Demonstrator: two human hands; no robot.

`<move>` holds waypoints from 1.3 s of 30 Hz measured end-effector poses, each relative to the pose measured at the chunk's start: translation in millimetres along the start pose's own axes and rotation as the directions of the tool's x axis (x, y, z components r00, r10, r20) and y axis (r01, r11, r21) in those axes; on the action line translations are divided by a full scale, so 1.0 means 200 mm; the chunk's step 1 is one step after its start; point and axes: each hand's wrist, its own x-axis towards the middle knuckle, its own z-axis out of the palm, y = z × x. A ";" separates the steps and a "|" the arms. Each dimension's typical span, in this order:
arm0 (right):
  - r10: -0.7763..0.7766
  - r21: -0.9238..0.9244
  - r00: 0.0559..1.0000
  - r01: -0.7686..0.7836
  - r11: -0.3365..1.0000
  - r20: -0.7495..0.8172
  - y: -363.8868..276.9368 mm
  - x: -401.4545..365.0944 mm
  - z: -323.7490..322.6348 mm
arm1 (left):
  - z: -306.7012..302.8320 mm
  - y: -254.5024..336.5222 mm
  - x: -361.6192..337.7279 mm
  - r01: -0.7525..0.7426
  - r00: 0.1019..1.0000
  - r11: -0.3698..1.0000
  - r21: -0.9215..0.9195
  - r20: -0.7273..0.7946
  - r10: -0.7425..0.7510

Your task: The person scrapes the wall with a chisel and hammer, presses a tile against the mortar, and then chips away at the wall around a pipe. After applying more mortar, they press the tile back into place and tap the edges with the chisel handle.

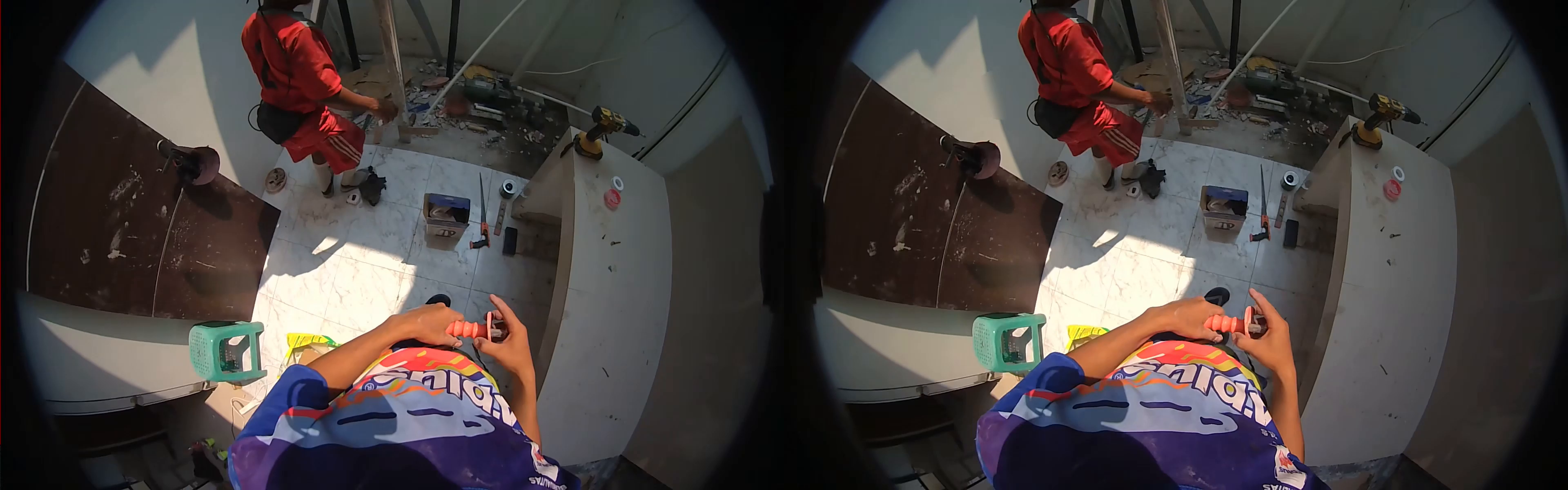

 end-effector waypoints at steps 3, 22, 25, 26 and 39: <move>-0.028 0.012 0.977 0.026 1.000 0.211 0.06 -0.03 0.11 | 0.20 -0.07 -0.21 0.141 0.987 0.990 0.021 -0.077 -0.139; 0.165 -0.076 0.646 -0.164 0.983 0.745 -0.18 0.20 1.07 | 0.51 -0.49 -1.37 0.288 0.754 0.871 -0.397 -0.468 -0.462; 0.259 -0.124 0.677 -0.242 0.962 0.689 -0.21 0.23 1.44 | 0.48 -0.67 -1.56 0.275 0.645 0.841 -0.466 -0.559 -0.521; 0.306 -0.161 0.664 -0.272 0.949 0.682 -0.22 0.25 1.57 | 0.48 -0.75 -1.63 0.277 0.626 0.836 -0.474 -0.570 -0.531; 0.221 -0.466 0.805 0.077 0.881 0.551 -0.14 0.63 2.27 | 0.13 -1.33 -2.34 0.430 0.306 0.676 -0.599 -0.608 -0.733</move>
